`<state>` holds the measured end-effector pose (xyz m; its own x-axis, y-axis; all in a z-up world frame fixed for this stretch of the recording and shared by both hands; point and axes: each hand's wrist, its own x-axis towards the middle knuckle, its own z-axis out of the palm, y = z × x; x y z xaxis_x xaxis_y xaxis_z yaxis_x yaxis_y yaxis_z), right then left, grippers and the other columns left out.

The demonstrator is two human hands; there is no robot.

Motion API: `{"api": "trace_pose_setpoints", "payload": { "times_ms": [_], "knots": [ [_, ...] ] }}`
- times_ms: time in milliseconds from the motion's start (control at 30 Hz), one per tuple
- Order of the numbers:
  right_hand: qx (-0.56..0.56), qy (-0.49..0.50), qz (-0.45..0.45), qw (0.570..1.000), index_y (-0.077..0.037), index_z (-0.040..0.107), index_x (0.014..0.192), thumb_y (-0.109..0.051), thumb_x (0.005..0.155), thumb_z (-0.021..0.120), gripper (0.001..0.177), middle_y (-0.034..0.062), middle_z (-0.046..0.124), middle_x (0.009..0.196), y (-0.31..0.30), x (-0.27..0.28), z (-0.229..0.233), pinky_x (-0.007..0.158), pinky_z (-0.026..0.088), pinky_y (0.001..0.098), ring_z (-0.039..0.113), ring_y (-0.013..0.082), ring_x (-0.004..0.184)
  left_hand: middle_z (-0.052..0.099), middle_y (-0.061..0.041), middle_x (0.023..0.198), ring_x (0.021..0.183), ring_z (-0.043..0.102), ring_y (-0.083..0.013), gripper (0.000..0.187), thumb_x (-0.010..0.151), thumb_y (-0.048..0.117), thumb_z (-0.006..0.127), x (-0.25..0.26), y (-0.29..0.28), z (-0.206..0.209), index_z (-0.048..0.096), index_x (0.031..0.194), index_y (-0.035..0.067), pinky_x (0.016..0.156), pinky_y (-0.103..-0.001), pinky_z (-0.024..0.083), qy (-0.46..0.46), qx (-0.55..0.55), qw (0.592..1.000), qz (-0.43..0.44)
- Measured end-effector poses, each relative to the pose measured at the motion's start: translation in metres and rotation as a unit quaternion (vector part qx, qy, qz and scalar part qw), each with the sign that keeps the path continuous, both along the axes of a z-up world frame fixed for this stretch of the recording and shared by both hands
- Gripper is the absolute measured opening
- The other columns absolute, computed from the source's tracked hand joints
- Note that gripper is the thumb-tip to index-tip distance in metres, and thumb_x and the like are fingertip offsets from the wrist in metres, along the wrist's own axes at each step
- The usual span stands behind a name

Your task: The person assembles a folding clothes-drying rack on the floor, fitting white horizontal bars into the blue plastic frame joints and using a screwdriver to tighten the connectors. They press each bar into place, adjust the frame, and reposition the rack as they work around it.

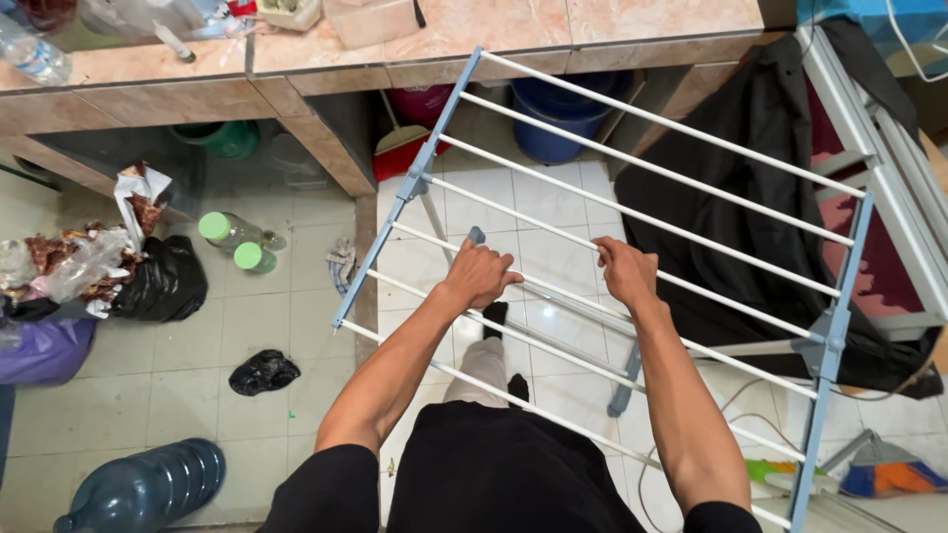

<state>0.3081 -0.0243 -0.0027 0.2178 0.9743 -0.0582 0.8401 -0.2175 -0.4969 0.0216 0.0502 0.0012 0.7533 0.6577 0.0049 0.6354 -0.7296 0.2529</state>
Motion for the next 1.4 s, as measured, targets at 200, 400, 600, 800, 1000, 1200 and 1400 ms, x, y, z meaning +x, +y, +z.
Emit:
{"api": "trace_pose_setpoints", "payload": {
  "times_ms": [200, 400, 600, 800, 1000, 1200, 1400],
  "knots": [
    [-0.018, -0.011, 0.000, 1.000, -0.021, 0.074, 0.118, -0.025, 0.103, 0.052, 0.027, -0.0003, 0.071, 0.077, 0.014, 0.006, -0.002, 0.080, 0.037, 0.0403, 0.066, 0.0218, 0.076, 0.071, -0.013, 0.074, 0.074, 0.068, -0.0318, 0.044, 0.102, 0.050, 0.052, 0.008, 0.022, 0.002, 0.071, 0.093, 0.011, 0.089, -0.047, 0.039, 0.054, -0.035, 0.998, -0.006],
    [0.002, 0.004, 0.006, 1.000, -0.022, 0.074, 0.118, -0.023, 0.108, 0.051, 0.026, -0.0028, 0.070, 0.079, 0.012, 0.008, -0.004, 0.080, 0.037, 0.0403, 0.066, 0.0207, 0.076, 0.072, -0.012, 0.076, 0.078, 0.067, -0.0324, 0.045, 0.099, 0.052, 0.055, 0.006, 0.014, 0.006, 0.073, 0.091, 0.011, 0.081, -0.047, 0.037, -0.013, 0.002, 1.000, 0.000],
    [0.120, -0.033, 0.023, 0.992, -0.020, 0.075, 0.114, -0.017, 0.107, 0.052, 0.024, -0.0045, 0.070, 0.080, -0.005, -0.006, -0.006, 0.081, 0.028, 0.0417, 0.064, 0.0183, 0.079, 0.070, -0.008, 0.083, 0.085, 0.063, -0.0276, 0.040, 0.099, 0.049, 0.055, -0.002, -0.001, 0.003, 0.073, 0.093, 0.013, 0.082, -0.048, 0.035, -0.067, 0.068, 0.995, -0.011],
    [0.154, -0.076, -0.003, 0.985, -0.015, 0.070, 0.130, -0.020, 0.107, 0.056, 0.027, 0.0051, 0.069, 0.113, -0.022, -0.015, -0.010, 0.095, 0.029, 0.0473, 0.059, 0.0246, 0.107, 0.068, -0.008, 0.086, 0.088, 0.062, -0.0269, 0.040, 0.101, 0.048, 0.054, -0.006, -0.011, 0.000, 0.071, 0.095, 0.012, 0.086, -0.048, 0.035, -0.053, 0.068, 0.996, -0.013],
    [0.122, -0.084, -0.005, 0.989, -0.008, 0.065, 0.140, -0.041, 0.095, 0.065, 0.056, 0.0207, 0.038, 0.158, -0.067, -0.046, -0.015, 0.107, 0.017, 0.0710, 0.027, 0.0402, 0.149, 0.070, -0.010, 0.097, 0.098, 0.063, -0.0279, 0.042, 0.100, 0.051, 0.055, -0.009, -0.007, 0.000, 0.073, 0.104, 0.012, 0.093, -0.049, 0.036, -0.040, -0.002, 0.999, 0.003],
    [0.089, -0.131, -0.005, 0.987, -0.013, 0.077, 0.119, -0.047, 0.100, 0.058, 0.043, 0.0164, 0.032, 0.167, -0.078, -0.051, -0.006, 0.112, 0.022, 0.0737, 0.025, 0.0365, 0.154, 0.055, -0.019, 0.138, 0.131, 0.048, -0.0379, 0.049, 0.096, 0.047, 0.062, -0.020, -0.014, 0.007, 0.066, 0.129, 0.011, 0.117, -0.061, 0.028, -0.181, -0.023, 0.983, 0.031],
    [0.115, -0.130, -0.034, 0.984, -0.012, 0.076, 0.120, -0.044, 0.099, 0.061, 0.041, 0.0132, 0.037, 0.166, -0.078, -0.053, -0.009, 0.114, 0.028, 0.0689, 0.031, 0.0345, 0.154, 0.029, -0.021, 0.159, 0.146, 0.031, -0.0390, 0.062, 0.093, 0.035, 0.063, -0.087, -0.024, 0.021, 0.047, 0.150, 0.015, 0.106, -0.080, 0.016, -0.025, 0.029, 0.972, 0.233]
  ]
}}
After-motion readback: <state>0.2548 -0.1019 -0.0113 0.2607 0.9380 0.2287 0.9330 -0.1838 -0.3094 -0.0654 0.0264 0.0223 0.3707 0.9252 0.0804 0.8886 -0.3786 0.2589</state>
